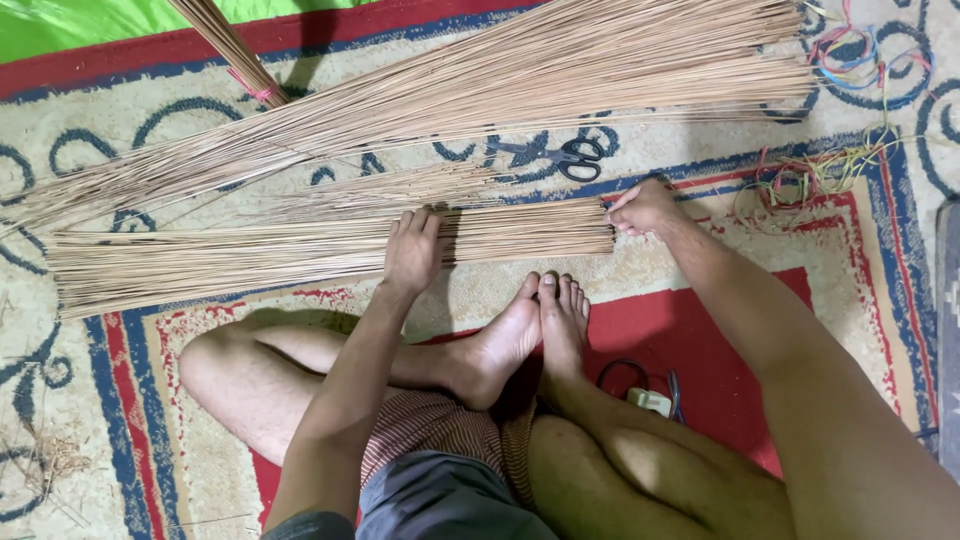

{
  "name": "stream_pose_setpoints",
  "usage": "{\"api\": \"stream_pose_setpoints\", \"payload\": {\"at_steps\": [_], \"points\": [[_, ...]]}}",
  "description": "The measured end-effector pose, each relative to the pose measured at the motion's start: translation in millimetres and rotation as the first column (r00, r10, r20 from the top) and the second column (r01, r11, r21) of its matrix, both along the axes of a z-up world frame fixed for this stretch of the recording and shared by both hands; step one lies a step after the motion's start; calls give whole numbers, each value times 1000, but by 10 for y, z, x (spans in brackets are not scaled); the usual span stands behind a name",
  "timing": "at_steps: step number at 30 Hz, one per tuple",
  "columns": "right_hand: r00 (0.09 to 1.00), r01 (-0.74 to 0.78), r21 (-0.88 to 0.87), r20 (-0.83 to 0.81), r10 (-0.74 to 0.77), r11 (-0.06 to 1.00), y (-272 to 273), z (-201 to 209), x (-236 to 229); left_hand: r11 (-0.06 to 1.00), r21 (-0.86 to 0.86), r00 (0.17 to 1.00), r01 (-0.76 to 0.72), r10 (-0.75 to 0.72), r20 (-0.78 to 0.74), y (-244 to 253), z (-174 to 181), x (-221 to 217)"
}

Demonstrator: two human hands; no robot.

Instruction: The person is sitting on the floor, sorting, aligning, and bundling thin bamboo sticks, occasionally using scissors to trim them.

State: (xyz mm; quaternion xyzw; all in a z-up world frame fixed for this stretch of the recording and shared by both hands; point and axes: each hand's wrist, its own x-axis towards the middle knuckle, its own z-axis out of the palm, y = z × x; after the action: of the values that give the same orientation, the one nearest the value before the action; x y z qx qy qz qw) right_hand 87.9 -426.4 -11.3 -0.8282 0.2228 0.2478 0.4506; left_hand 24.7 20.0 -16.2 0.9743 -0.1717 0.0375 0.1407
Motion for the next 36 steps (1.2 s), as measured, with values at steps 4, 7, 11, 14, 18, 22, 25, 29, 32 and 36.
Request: {"api": "stream_pose_setpoints", "payload": {"at_steps": [4, 7, 11, 14, 18, 22, 25, 29, 32, 36], "points": [[996, -31, -99, 81, 39, 995, -136, -133, 101, 997, -73, 997, -37, 42, 66, 150, -123, 15], [995, -70, -150, 62, 80, 986, -31, 14, 89, 992, -66, 992, -109, 113, 57, 300, -188, 33], [958, -272, -319, -5, 285, 908, -93, -170, 280, 974, -90, 978, -207, 209, 17, 488, -53, 23], [910, -371, -514, -35, 414, 773, 38, -171, 440, 948, -91, 953, -304, 303, -20, 683, 13, 112], [817, -452, -600, 18, 577, 659, 525, 248, 583, 921, 126, 929, -369, 369, 27, 1089, -16, 447], [754, -481, -573, 116, 646, 664, 1121, 421, 647, 874, 377, 936, -306, 349, -50, 1296, 210, 726], [708, -545, -551, 102, 699, 632, 1504, 381, 731, 826, 537, 962, -174, 259, -87, 1397, 217, 888], [643, -613, -489, 147, 751, 620, 1955, 552, 788, 827, 554, 970, -94, 201, -135, 1450, 207, 984], [588, -640, -470, 210, 781, 608, 2063, 570, 827, 860, 502, 982, -89, 159, -99, 1403, 324, 961], [575, -633, -462, 256, 777, 621, 2026, 502, 963, 915, 396, 997, -70, 81, -10, 1159, 497, 941]]}}
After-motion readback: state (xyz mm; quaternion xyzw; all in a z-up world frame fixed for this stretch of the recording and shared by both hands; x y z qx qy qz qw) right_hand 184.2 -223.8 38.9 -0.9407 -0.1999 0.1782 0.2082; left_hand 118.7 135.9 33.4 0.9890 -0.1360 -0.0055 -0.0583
